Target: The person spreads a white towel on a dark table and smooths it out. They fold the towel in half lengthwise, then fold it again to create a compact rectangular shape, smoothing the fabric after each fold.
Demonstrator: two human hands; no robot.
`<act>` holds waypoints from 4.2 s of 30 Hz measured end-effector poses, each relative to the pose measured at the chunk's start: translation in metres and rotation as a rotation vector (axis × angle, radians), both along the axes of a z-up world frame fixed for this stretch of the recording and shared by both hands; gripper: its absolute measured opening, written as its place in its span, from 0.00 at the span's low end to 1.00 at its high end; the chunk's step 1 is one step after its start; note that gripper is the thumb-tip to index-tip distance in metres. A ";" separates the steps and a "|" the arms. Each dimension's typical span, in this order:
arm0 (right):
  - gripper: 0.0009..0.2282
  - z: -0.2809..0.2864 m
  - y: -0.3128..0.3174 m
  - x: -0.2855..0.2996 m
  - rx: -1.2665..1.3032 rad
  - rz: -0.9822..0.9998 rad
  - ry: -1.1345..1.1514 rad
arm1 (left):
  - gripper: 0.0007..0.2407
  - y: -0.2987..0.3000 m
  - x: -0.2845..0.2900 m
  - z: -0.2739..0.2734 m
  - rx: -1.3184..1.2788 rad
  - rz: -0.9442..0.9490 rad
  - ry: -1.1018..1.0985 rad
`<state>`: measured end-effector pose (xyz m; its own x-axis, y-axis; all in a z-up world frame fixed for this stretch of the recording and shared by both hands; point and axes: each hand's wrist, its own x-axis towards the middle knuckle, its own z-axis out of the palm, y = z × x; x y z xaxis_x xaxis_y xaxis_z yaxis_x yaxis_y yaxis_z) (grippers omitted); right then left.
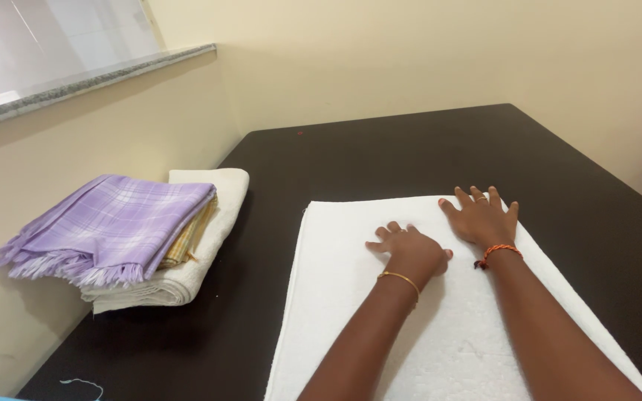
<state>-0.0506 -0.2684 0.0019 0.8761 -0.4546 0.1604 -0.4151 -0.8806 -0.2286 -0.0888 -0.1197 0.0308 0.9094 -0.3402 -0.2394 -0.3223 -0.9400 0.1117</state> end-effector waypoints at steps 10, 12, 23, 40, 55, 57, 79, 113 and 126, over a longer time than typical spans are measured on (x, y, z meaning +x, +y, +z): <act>0.30 -0.005 -0.001 0.005 -0.031 0.012 -0.017 | 0.48 0.032 0.019 -0.012 -0.219 0.083 -0.130; 0.30 -0.007 0.000 0.006 -0.041 0.013 -0.012 | 0.47 0.040 0.032 -0.019 -0.235 0.079 -0.161; 0.26 -0.043 0.094 0.009 -0.187 0.459 -0.142 | 0.22 0.085 0.066 -0.027 -0.238 0.062 -0.360; 0.34 0.026 0.072 -0.098 -0.143 0.499 0.135 | 0.24 0.108 0.083 -0.027 -0.250 -0.126 -0.332; 0.30 0.004 0.035 -0.081 -0.184 0.429 -0.008 | 0.29 0.144 0.081 -0.027 -0.143 -0.046 -0.371; 0.29 -0.001 0.049 -0.089 -0.214 0.484 -0.081 | 0.32 0.119 0.069 -0.023 -0.043 0.020 -0.433; 0.35 0.024 0.048 -0.091 -0.100 0.765 0.094 | 0.38 0.107 0.018 -0.017 -0.306 -0.422 -0.346; 0.24 -0.012 0.132 -0.179 0.013 0.654 -0.145 | 0.28 0.142 -0.138 -0.025 -0.104 -0.165 -0.244; 0.33 0.011 0.107 -0.257 -0.012 0.440 0.010 | 0.26 0.147 -0.168 -0.016 -0.245 0.147 -0.440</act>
<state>-0.3075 -0.1614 0.0133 0.9874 -0.0363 0.1540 -0.0023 -0.9766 -0.2150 -0.2571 0.0275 0.0151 0.9484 -0.1997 0.2464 -0.2550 -0.9420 0.2181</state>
